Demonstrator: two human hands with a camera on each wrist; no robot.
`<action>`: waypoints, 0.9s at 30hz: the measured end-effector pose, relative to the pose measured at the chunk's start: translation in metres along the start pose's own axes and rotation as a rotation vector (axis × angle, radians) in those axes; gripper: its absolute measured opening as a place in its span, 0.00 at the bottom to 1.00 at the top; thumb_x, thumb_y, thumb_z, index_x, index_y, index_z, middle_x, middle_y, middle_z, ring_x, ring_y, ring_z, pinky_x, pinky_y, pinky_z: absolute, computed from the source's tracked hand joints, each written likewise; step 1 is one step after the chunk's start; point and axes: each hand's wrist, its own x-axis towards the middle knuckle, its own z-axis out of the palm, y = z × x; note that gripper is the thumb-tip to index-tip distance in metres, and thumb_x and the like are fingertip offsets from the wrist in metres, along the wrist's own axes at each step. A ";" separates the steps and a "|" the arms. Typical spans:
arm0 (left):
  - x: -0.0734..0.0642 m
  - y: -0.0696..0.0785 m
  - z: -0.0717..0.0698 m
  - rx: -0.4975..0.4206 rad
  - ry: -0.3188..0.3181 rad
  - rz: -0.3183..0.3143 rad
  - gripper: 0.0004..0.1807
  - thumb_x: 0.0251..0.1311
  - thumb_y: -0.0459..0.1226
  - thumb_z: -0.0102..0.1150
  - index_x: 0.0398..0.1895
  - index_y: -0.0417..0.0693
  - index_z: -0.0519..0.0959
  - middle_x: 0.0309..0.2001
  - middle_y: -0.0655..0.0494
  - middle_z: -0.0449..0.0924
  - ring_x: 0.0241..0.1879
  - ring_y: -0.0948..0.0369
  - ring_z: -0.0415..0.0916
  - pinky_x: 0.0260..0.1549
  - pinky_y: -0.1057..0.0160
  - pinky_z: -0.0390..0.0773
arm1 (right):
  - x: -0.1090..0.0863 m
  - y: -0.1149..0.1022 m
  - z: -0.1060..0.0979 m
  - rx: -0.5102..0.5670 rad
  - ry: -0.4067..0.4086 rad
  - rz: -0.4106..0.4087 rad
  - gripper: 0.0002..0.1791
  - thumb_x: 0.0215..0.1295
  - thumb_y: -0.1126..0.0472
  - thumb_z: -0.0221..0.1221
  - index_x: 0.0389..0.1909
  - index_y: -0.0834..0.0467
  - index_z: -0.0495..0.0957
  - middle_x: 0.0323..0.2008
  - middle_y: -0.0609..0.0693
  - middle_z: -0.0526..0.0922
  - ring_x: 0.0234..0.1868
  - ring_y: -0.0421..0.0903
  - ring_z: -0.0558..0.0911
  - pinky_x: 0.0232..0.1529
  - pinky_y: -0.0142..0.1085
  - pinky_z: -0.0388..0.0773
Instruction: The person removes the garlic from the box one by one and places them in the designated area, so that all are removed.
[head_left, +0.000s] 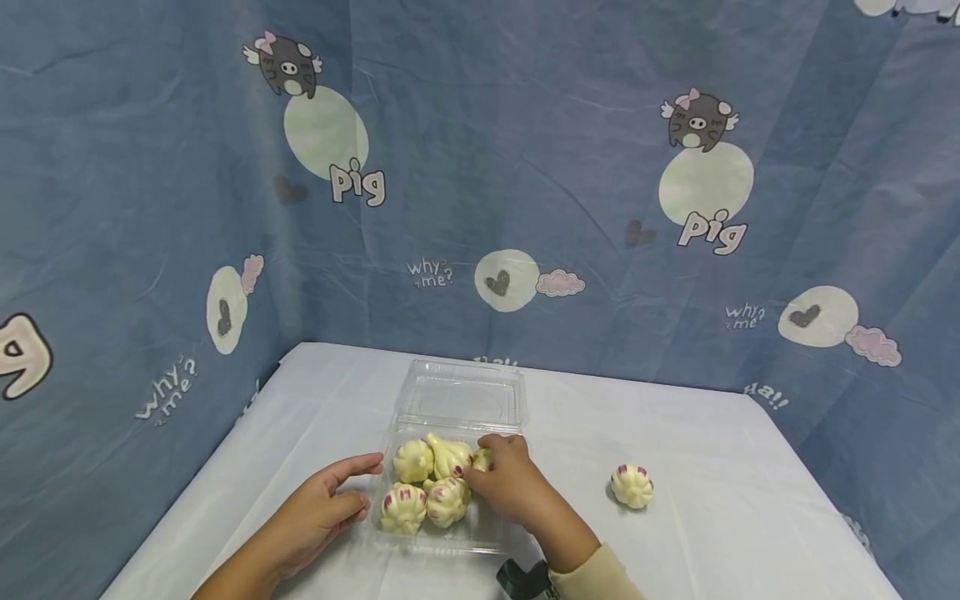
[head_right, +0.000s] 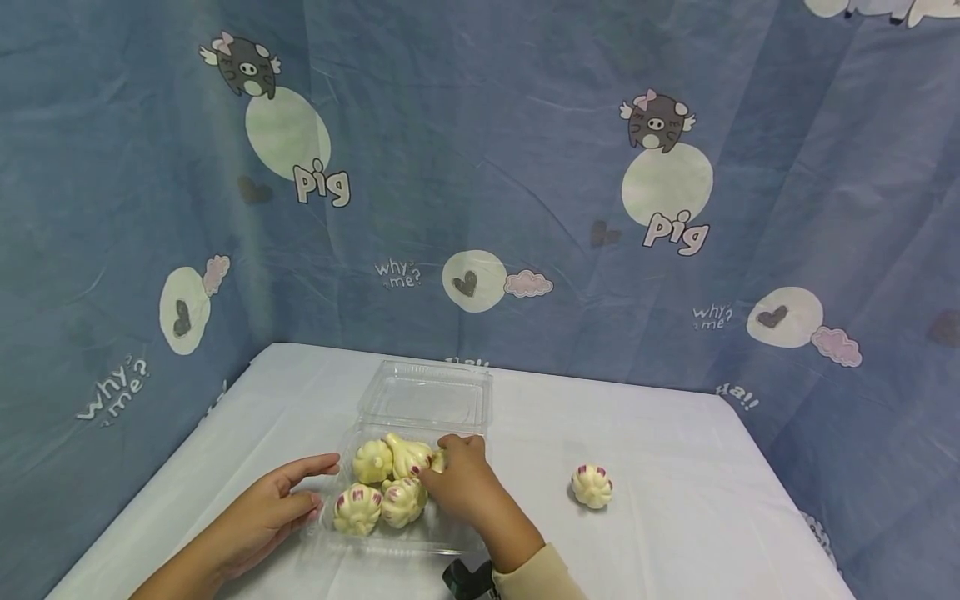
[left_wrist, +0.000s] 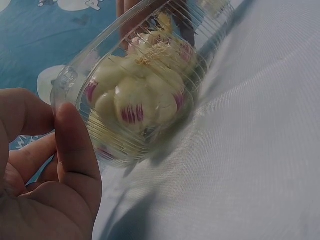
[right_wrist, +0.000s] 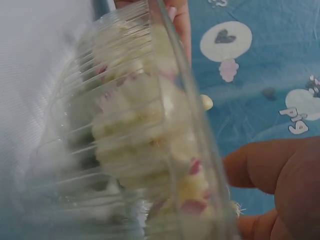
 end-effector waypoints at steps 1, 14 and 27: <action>0.000 0.000 0.000 -0.002 -0.003 0.004 0.38 0.70 0.30 0.58 0.81 0.37 0.57 0.77 0.37 0.55 0.34 0.65 0.72 0.36 0.67 0.78 | 0.000 0.000 0.001 -0.010 0.005 0.001 0.32 0.61 0.57 0.68 0.64 0.68 0.75 0.60 0.71 0.69 0.53 0.60 0.77 0.54 0.57 0.79; 0.001 -0.002 0.000 -0.005 -0.005 -0.005 0.38 0.69 0.30 0.58 0.81 0.38 0.58 0.77 0.37 0.55 0.28 0.68 0.68 0.39 0.66 0.81 | -0.005 -0.004 0.000 -0.080 0.113 -0.050 0.32 0.56 0.62 0.70 0.62 0.66 0.74 0.58 0.70 0.70 0.49 0.58 0.79 0.50 0.53 0.81; 0.000 -0.001 0.001 -0.011 -0.007 0.007 0.38 0.69 0.29 0.58 0.81 0.36 0.57 0.77 0.37 0.55 0.30 0.67 0.70 0.38 0.67 0.81 | 0.000 0.000 -0.010 -0.039 0.148 -0.083 0.29 0.54 0.66 0.72 0.58 0.65 0.76 0.43 0.57 0.79 0.40 0.48 0.77 0.39 0.40 0.78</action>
